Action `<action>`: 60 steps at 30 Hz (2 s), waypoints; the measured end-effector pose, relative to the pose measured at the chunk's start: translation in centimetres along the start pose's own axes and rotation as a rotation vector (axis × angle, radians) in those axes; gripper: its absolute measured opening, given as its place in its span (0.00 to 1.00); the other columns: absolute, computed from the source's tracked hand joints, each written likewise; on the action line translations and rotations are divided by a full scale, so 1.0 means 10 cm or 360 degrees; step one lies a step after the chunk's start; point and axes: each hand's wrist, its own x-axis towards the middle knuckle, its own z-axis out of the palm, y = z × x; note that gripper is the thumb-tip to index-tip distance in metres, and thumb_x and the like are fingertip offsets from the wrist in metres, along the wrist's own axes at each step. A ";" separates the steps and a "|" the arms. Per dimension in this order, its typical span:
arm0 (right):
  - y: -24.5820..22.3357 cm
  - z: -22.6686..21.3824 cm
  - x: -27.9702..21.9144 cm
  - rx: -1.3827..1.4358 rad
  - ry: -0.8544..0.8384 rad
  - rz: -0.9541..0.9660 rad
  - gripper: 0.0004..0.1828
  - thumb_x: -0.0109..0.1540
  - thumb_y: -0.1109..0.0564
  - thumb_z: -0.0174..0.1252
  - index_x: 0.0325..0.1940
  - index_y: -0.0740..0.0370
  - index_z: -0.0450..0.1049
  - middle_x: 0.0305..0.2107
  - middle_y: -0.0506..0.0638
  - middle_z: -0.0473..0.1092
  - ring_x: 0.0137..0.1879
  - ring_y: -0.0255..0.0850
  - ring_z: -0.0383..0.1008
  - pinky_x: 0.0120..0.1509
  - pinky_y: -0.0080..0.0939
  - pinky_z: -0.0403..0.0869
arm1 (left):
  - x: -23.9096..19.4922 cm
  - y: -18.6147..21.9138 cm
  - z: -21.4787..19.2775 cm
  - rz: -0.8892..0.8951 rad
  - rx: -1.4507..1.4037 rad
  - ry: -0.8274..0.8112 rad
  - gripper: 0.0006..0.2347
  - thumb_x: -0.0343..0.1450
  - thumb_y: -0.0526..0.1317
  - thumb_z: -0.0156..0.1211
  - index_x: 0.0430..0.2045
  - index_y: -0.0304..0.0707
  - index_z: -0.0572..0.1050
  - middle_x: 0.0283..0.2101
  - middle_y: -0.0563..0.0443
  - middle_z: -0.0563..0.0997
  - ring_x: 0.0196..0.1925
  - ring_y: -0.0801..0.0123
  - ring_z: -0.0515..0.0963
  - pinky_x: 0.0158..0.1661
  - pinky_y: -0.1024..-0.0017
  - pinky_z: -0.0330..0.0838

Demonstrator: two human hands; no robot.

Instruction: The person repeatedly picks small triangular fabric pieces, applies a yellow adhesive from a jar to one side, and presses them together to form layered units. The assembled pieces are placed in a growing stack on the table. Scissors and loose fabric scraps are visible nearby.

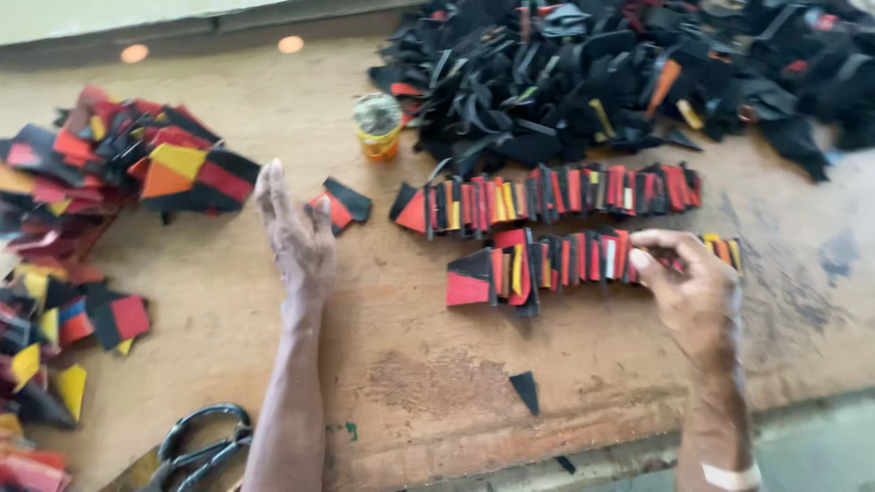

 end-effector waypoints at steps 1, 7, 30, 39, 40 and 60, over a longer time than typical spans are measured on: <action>0.04 0.00 -0.02 -0.0029 -0.0012 0.0095 0.10 0.66 0.62 0.64 0.51 0.63 0.79 0.37 0.42 0.73 0.40 0.27 0.69 0.45 0.26 0.69 | -0.01 -0.05 0.00 -0.0093 0.0003 0.0043 0.24 0.75 0.29 0.62 0.67 0.25 0.62 0.66 0.29 0.66 0.69 0.45 0.65 0.68 0.55 0.61; 0.21 0.15 -0.20 0.0104 -0.0130 0.0167 0.12 0.64 0.61 0.64 0.52 0.62 0.78 0.39 0.43 0.74 0.40 0.26 0.69 0.45 0.25 0.71 | -0.06 -0.03 0.03 -0.0216 0.0128 -0.0145 0.28 0.67 0.34 0.71 0.62 0.31 0.65 0.59 0.40 0.73 0.64 0.48 0.69 0.65 0.54 0.60; -0.09 0.46 -0.31 0.0289 -0.0265 0.0031 0.13 0.60 0.62 0.64 0.50 0.63 0.77 0.42 0.46 0.75 0.45 0.30 0.75 0.50 0.28 0.76 | 0.23 -0.01 -0.20 0.0010 0.0458 -0.0090 0.11 0.64 0.30 0.75 0.32 0.35 0.76 0.50 0.40 0.76 0.58 0.51 0.71 0.59 0.53 0.63; -0.01 0.21 -0.21 0.0159 -0.0084 0.0123 0.15 0.61 0.63 0.66 0.51 0.61 0.78 0.35 0.48 0.75 0.40 0.33 0.74 0.43 0.33 0.75 | 0.10 1.53 0.48 0.0345 -0.0284 -0.0379 0.09 0.69 0.29 0.67 0.41 0.38 0.77 0.61 0.41 0.73 0.64 0.47 0.71 0.63 0.55 0.66; 0.09 0.16 -0.13 0.0152 -0.0031 0.0166 0.14 0.61 0.63 0.66 0.52 0.60 0.78 0.34 0.49 0.74 0.39 0.34 0.73 0.41 0.34 0.74 | 0.07 1.74 0.65 0.0428 -0.0427 -0.0491 0.09 0.67 0.30 0.67 0.39 0.38 0.77 0.60 0.39 0.73 0.63 0.47 0.71 0.61 0.56 0.67; 2.44 -0.36 1.15 0.0366 0.0227 0.0754 0.13 0.59 0.68 0.65 0.47 0.65 0.73 0.32 0.53 0.77 0.35 0.38 0.78 0.34 0.38 0.77 | -0.46 2.68 3.25 0.0715 -0.0531 -0.1131 0.28 0.62 0.42 0.71 0.57 0.35 0.70 0.57 0.39 0.74 0.62 0.46 0.71 0.61 0.53 0.65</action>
